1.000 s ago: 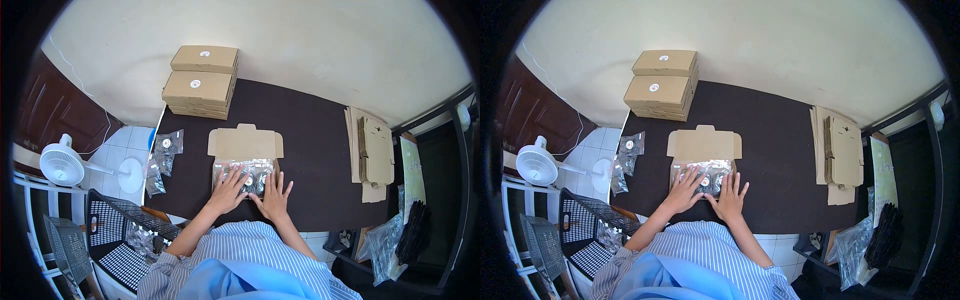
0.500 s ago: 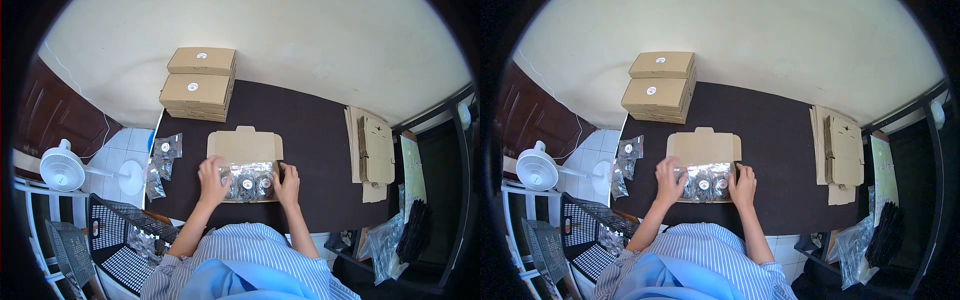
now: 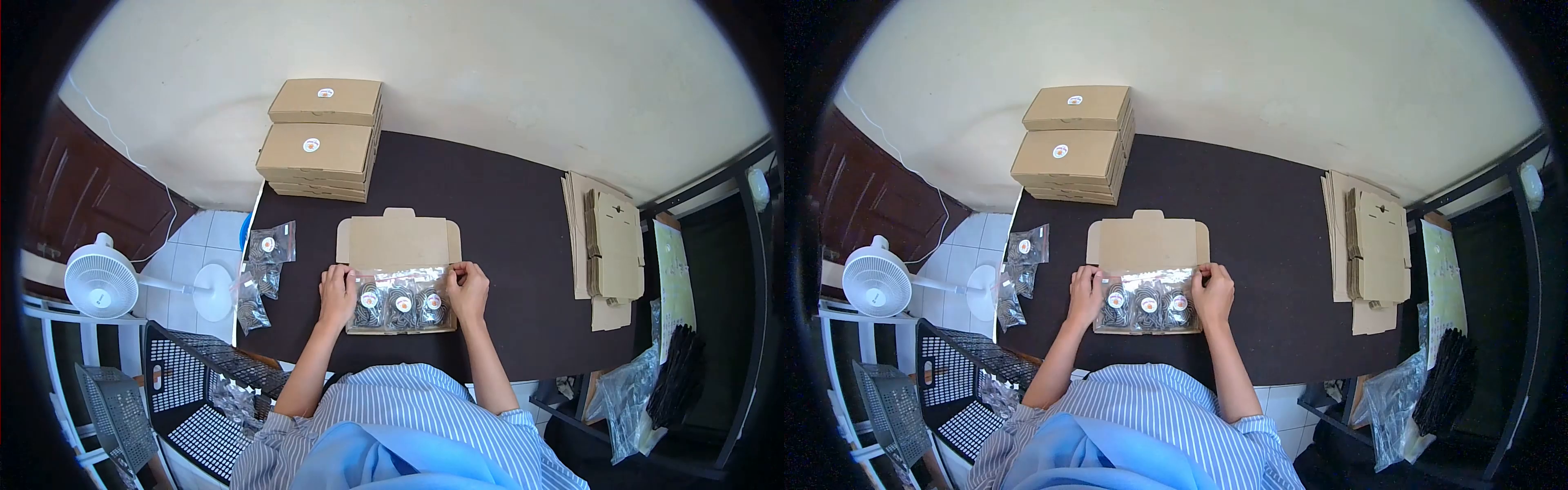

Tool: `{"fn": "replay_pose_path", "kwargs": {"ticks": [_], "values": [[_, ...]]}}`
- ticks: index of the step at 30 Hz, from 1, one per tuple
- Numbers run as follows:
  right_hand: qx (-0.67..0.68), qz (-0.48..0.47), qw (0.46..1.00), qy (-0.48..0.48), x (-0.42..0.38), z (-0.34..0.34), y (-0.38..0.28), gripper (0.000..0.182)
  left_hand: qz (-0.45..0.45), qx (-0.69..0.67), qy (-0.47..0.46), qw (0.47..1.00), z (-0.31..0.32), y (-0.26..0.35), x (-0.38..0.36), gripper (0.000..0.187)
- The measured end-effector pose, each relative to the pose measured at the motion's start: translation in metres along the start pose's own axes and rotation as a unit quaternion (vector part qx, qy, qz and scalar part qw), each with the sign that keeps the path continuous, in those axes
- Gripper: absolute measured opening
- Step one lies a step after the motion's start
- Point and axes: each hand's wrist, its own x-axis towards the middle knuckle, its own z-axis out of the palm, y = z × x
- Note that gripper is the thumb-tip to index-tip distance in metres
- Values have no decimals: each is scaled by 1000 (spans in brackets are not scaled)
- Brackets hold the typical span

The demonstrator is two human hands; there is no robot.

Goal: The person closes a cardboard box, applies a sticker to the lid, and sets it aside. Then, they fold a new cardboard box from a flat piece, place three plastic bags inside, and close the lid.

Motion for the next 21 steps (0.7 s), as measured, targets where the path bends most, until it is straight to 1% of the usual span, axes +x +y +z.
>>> {"fn": "replay_pose_path", "kwargs": {"ticks": [4, 6, 7, 8, 9, 10, 11, 12, 13, 14, 16, 17, 19, 20, 21], "values": [[27, 14, 999, -21, -2, 1, -4, 10, 15, 7, -26, 1000, -2, -6, 1, 14], [28, -13, 997, -64, -2, -1, -1, 11, 23, 1, -32, 999, 0, -15, 4, 14], [28, -14, 997, -64, 0, -1, 2, 11, 30, -43, -15, 999, 1, -19, 6, 19], [55, 10, 994, -98, 2, -2, 7, 11, 37, -88, 3, 995, 3, -23, 8, 26], [82, 33, 987, -131, 4, -2, 12, 12, 37, -88, 3, 995, 2, -20, 8, 26], [82, 33, 987, -131, 5, -2, 16, 12, 28, -58, 40, 997, 0, -17, 10, 36], [37, -21, 994, -96, 4, -1, 21, 13, 20, -27, 78, 996, -2, -14, 12, 46], [-7, -75, 995, -61, 5, -2, 22, 14, 19, -27, 80, 996, -5, -17, 17, 46], [21, -8, 993, -117, 10, -3, 23, 19, 13, -29, -8, 999, -12, -21, 23, 50], [21, -8, 993, -118, 12, -3, 27, 19, 6, -30, -96, 995, -16, -23, 27, 55], [47, -52, 989, -128, 19, -1, 33, 27, -6, -33, -103, 994, -18, -19, 29, 57], [47, -52, 989, -128, 22, 0, 37, 27, -5, -50, -106, 993, -18, -19, 30, 56], [124, 4, 978, -170, 26, -6, 32, 32, -2, -69, -112, 991, -19, -13, 30, 55], [124, 4, 978, -169, 24, -8, 30, 32, 3, -97, -90, 991, -21, -10, 27, 52], [114, -7, 984, -137, 21, -12, 22, 32, 7, -125, -68, 990, -22, -8, 24, 49]]}}
